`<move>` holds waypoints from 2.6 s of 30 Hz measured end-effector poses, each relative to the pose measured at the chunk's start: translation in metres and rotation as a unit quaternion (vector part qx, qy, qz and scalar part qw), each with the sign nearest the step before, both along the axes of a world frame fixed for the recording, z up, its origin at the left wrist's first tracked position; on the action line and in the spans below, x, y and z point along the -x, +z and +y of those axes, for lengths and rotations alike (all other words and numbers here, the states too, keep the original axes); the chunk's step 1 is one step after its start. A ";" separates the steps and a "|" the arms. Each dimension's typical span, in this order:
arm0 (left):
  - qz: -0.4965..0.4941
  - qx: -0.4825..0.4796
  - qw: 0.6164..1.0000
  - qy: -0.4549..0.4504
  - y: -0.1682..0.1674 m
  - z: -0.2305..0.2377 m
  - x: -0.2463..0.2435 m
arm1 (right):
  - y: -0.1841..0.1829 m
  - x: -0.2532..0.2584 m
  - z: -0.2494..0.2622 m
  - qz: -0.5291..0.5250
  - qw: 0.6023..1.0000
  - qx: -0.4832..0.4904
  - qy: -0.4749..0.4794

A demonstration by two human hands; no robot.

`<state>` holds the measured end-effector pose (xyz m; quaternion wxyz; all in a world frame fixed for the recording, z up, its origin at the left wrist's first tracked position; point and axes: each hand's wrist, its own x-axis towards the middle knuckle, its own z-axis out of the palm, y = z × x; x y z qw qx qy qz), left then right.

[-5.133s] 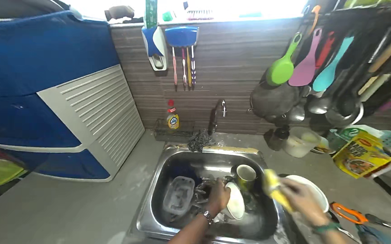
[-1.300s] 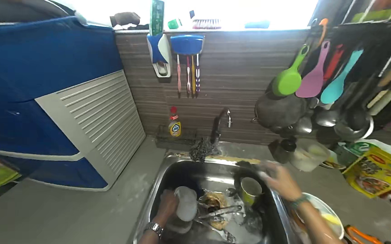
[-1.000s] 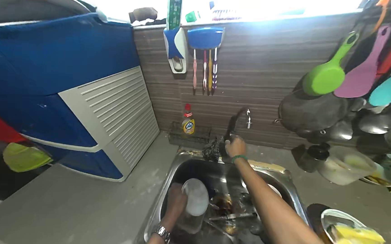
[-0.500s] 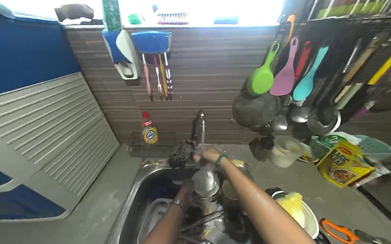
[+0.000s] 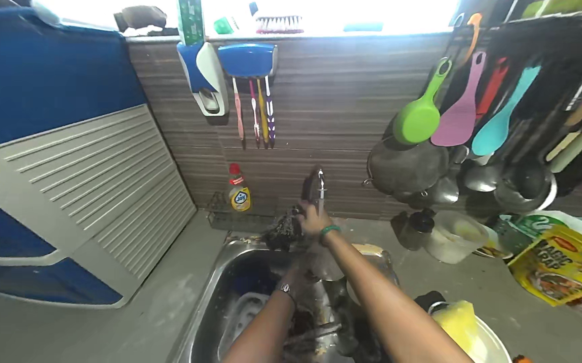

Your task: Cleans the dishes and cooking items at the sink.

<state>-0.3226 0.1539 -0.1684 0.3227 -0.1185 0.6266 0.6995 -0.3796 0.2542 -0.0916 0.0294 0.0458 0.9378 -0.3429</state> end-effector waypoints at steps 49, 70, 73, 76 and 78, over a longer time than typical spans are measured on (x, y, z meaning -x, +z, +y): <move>0.316 0.301 0.876 -0.208 0.039 0.009 0.033 | -0.053 -0.116 0.082 0.059 0.940 0.244 -0.230; 0.160 0.469 0.813 -0.304 -0.057 -0.187 -0.006 | -0.045 -0.047 0.009 -0.133 0.958 0.214 -0.140; 0.129 0.390 0.880 -0.239 -0.055 -0.159 -0.001 | -0.028 -0.051 0.013 -0.153 0.979 0.102 -0.089; 0.126 0.313 0.916 -0.215 -0.060 -0.113 0.000 | 0.030 -0.076 -0.004 -0.166 0.982 -0.092 -0.020; 0.152 0.248 0.929 -0.227 -0.056 -0.085 -0.007 | 0.070 -0.099 -0.012 -0.169 0.971 -0.168 -0.003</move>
